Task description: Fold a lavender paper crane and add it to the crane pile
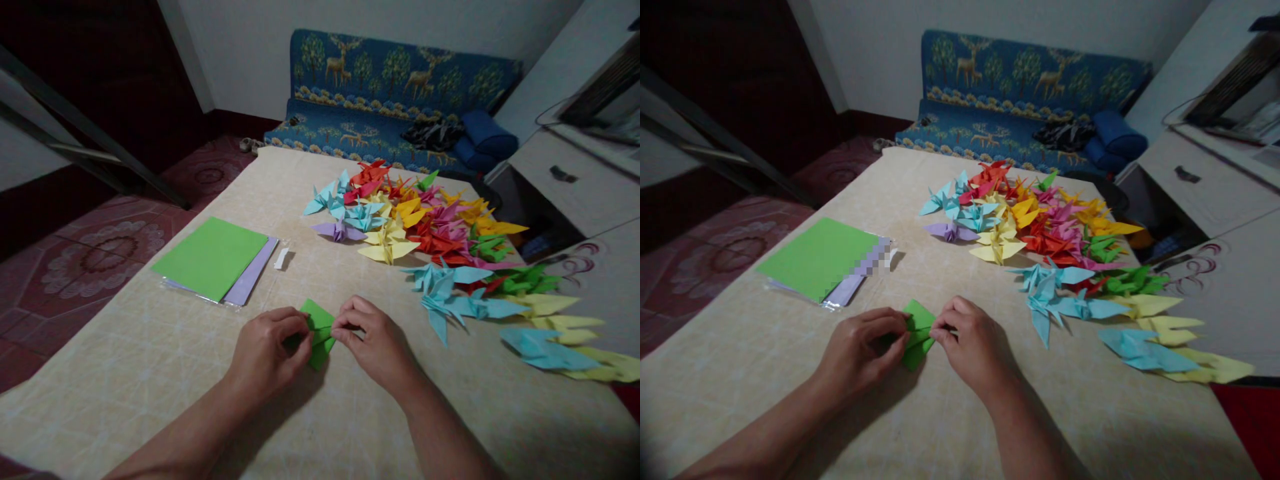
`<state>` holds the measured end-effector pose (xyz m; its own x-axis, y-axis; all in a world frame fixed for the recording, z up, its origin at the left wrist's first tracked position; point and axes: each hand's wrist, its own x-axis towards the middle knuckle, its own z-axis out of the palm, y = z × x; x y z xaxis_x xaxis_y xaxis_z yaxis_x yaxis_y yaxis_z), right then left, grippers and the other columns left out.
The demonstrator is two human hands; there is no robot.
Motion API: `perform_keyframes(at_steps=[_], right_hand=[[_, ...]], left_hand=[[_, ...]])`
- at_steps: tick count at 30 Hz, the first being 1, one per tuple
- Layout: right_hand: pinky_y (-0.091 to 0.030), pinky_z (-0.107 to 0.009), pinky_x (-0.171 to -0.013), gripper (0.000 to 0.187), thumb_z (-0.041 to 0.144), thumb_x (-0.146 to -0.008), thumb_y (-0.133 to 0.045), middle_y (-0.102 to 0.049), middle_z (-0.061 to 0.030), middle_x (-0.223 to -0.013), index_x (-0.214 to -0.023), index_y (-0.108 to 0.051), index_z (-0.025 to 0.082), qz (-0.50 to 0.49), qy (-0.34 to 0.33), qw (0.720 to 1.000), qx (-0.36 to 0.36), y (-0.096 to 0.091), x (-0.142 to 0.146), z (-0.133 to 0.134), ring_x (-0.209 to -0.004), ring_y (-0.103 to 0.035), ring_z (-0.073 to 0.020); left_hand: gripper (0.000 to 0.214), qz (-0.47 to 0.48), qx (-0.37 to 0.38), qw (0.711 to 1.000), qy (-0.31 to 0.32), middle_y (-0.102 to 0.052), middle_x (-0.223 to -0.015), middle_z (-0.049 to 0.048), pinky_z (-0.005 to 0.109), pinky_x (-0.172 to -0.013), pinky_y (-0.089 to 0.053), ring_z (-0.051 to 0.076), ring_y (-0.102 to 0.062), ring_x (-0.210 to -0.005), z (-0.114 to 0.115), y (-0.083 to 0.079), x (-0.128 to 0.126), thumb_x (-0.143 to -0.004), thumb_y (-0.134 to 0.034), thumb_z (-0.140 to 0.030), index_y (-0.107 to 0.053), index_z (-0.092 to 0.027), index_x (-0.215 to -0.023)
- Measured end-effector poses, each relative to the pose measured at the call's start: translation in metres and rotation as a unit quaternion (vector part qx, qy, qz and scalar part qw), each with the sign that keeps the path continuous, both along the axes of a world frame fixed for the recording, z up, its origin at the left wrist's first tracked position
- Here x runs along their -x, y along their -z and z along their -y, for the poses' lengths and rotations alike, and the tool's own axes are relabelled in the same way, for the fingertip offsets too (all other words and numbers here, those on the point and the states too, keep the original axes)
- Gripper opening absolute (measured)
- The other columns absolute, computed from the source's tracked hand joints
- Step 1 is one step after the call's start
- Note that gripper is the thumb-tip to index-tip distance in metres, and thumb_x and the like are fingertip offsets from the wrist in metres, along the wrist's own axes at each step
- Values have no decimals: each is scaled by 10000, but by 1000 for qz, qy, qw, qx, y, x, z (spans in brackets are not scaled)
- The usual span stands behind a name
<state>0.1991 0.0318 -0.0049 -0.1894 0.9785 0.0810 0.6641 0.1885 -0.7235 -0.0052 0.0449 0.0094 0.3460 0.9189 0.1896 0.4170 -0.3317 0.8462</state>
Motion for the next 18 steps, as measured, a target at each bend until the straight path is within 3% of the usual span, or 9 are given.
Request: perform_keyframes(at_steps=[8, 18], right_hand=[[-413, -256, -718, 104, 149, -867, -624, -599, 8, -892, -811, -603, 235, 83, -5, 996, -38, 0, 4, 0, -846, -567, -151], [-404, -294, -734, 106, 156, -905, -573, -581, -13, -923, -844, -534, 233, 168, -2, 984, -53, -2, 11, 0, -871, -568, -179]], left_hand=[[125, -131, -63, 989, -2, -675, -800, 66, 279, -650, -508, 177, -635, -717, -2, 9, 0, -775, -600, -176, -652, -186, -662], [117, -144, -53, 988, 8, -631, -801, 65, 307, -660, -467, 191, -590, -761, -4, 9, 0, -753, -593, -133, -590, -176, -644]])
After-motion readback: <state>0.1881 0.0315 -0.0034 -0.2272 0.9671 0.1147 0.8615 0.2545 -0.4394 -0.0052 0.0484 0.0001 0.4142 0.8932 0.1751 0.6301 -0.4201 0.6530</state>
